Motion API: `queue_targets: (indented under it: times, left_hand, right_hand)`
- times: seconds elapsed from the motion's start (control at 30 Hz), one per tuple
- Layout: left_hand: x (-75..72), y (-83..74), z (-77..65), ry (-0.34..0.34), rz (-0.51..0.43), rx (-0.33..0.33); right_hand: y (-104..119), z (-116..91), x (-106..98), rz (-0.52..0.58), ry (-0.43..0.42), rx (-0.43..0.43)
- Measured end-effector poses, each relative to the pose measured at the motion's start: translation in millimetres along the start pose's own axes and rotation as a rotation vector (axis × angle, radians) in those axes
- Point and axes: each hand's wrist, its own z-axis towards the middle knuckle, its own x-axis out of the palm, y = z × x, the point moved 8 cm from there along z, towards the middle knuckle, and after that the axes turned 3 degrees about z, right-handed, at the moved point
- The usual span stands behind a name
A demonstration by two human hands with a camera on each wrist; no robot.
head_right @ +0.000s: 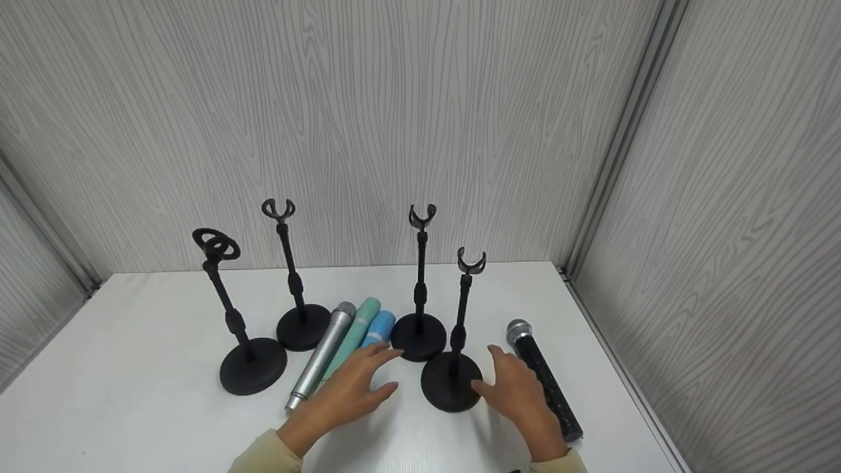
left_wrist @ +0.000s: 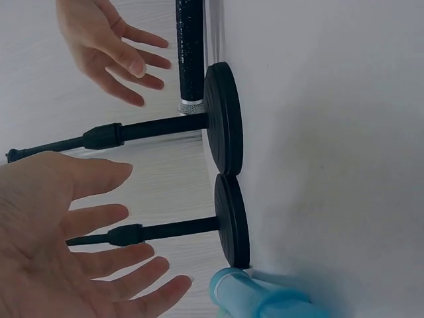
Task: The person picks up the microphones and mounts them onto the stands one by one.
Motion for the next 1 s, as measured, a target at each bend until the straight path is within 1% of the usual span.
queue_targets:
  times: [0.07,0.17,0.3,0.47,0.63,0.8,1.0]
  left_hand:
    - [5.3,-3.7,7.0,0.009,-0.011,0.006]
    - [13.8,-8.9,17.0,0.037,-0.026,0.008]
    - [25.9,-13.0,29.1,0.074,-0.071,-0.008]
    - [38.8,-16.3,42.0,0.103,-0.123,-0.022]
    - [48.8,-19.1,52.8,0.131,-0.163,-0.027]
    - [60.9,-23.6,64.0,0.174,-0.224,-0.018]
    - [78.9,-20.4,73.8,0.216,-0.252,-0.063]
  right_hand:
    - [-3.9,1.3,-3.7,0.006,-0.003,0.009]
    - [-11.3,3.3,-9.0,-0.015,-0.002,0.024]
    - [-23.5,6.7,-17.7,-0.049,-0.016,0.051]
    - [-43.3,12.2,-28.2,-0.096,-0.041,0.092]
    - [-63.0,18.5,-32.5,-0.151,-0.010,0.145]
    - [-82.3,24.5,-31.3,-0.160,0.029,0.208]
    - [-99.2,32.8,-27.2,-0.149,0.061,0.251]
